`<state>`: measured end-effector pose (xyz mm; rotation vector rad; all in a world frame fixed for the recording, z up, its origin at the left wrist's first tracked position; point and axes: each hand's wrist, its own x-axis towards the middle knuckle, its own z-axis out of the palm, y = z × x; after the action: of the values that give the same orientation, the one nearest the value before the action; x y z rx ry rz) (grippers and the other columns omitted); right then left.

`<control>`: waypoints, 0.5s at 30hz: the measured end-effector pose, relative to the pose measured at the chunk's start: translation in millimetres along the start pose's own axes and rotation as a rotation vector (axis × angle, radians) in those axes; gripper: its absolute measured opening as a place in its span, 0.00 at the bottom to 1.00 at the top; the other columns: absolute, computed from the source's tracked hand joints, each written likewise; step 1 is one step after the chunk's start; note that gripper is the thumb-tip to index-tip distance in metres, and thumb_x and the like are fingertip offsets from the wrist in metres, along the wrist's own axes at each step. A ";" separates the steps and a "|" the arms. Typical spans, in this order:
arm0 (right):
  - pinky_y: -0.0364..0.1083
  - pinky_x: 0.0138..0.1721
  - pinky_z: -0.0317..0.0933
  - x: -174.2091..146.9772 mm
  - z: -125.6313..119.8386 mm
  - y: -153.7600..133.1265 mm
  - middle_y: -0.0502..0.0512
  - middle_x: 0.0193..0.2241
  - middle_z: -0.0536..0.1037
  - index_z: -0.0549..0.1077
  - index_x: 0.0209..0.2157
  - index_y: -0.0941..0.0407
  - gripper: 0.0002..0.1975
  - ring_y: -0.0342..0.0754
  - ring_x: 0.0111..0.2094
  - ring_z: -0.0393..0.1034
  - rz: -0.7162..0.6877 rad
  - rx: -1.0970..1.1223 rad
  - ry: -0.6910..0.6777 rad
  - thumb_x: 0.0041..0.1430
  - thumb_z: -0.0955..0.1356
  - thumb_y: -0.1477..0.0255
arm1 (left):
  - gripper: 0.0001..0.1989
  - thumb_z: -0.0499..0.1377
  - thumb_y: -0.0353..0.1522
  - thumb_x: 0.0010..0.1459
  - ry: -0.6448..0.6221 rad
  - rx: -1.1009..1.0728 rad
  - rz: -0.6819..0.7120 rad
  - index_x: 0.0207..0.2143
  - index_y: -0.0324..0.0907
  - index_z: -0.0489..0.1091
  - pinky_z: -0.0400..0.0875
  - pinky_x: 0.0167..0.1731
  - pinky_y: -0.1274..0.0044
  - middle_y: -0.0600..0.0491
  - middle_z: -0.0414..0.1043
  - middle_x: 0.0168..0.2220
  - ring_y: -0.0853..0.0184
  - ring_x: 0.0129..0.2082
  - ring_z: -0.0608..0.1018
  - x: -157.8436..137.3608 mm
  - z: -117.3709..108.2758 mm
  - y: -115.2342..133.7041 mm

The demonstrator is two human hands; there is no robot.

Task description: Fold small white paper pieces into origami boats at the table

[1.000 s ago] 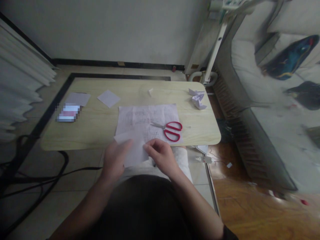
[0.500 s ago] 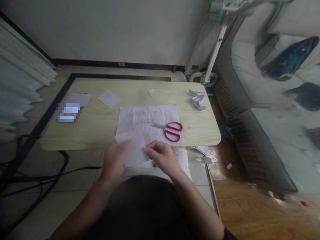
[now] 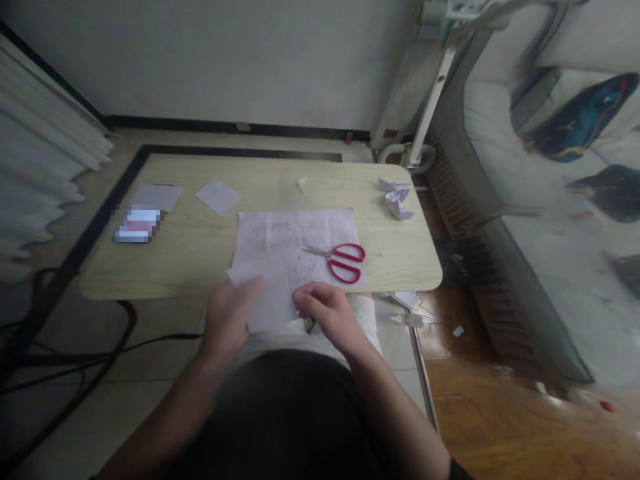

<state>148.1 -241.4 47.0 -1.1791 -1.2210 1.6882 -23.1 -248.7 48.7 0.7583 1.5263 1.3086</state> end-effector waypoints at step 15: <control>0.41 0.24 0.54 2.9 3.2 7.4 0.47 0.19 0.69 0.73 0.25 0.57 0.11 0.40 0.22 0.60 0.029 0.044 0.034 0.53 0.72 0.64 | 0.18 0.68 0.39 0.44 -0.056 -0.142 -0.093 0.36 0.38 0.76 0.72 0.24 0.79 0.51 0.79 0.30 0.64 0.29 0.80 -0.8 2.1 -0.6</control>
<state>143.8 -241.7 39.6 -1.1996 -1.1456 1.7013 -20.8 -248.7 48.3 0.6213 1.3917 1.3008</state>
